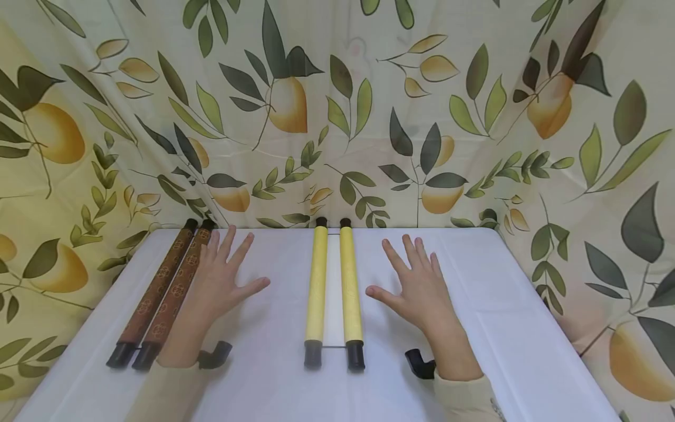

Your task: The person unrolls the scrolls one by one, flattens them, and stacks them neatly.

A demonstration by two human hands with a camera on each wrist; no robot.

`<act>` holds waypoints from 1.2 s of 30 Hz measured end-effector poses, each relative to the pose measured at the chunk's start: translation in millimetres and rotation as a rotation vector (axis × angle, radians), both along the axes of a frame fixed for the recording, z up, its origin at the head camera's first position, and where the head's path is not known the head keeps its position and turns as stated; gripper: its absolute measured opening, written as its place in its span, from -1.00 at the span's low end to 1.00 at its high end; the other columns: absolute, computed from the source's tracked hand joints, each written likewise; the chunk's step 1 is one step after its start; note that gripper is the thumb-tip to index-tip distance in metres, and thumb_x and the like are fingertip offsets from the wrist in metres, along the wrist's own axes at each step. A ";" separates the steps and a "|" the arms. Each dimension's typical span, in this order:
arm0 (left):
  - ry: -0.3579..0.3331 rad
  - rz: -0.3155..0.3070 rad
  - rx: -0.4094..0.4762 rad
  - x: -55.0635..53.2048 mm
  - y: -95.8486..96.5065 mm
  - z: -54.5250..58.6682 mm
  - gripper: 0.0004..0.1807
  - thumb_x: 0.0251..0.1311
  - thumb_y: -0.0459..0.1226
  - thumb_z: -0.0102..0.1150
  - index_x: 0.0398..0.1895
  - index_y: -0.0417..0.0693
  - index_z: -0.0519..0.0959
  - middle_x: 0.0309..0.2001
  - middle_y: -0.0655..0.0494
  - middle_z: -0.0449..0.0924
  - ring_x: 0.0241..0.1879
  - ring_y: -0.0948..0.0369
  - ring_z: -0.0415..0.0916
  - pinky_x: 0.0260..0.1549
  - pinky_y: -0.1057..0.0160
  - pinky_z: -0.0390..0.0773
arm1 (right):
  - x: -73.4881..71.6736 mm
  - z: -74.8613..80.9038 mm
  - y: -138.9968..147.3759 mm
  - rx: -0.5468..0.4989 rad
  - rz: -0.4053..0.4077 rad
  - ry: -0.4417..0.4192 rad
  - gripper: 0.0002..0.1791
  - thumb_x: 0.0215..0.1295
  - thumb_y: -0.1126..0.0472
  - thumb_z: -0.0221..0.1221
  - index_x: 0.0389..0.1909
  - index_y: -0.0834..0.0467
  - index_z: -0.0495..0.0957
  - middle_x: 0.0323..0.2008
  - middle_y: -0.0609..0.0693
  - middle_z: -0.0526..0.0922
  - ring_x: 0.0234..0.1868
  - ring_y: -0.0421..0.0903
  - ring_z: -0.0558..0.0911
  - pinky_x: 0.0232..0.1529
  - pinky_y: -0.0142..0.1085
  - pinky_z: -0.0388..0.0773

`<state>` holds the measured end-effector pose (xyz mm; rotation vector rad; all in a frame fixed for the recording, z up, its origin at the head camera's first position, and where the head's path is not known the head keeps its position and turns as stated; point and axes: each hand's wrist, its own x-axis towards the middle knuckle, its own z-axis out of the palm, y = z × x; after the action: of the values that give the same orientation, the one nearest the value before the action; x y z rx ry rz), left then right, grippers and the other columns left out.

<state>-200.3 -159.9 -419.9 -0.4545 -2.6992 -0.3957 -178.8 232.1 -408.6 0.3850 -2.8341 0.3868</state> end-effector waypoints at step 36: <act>-0.565 -0.441 -0.156 14.2 98.1 -42.4 0.00 0.23 0.46 -0.19 0.61 0.22 -0.09 0.61 0.01 -0.52 0.57 -0.03 -0.22 0.38 -0.01 0.25 | 5.4 -40.1 -48.6 -0.008 0.356 -0.425 -0.20 0.36 -0.28 0.12 0.51 0.01 0.23 0.55 0.21 0.02 0.38 0.22 0.39 0.25 0.12 0.42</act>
<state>-186.1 -61.8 -462.3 -1.1454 -3.1728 -0.4921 -173.4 183.5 -448.7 0.9093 -3.1665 0.6129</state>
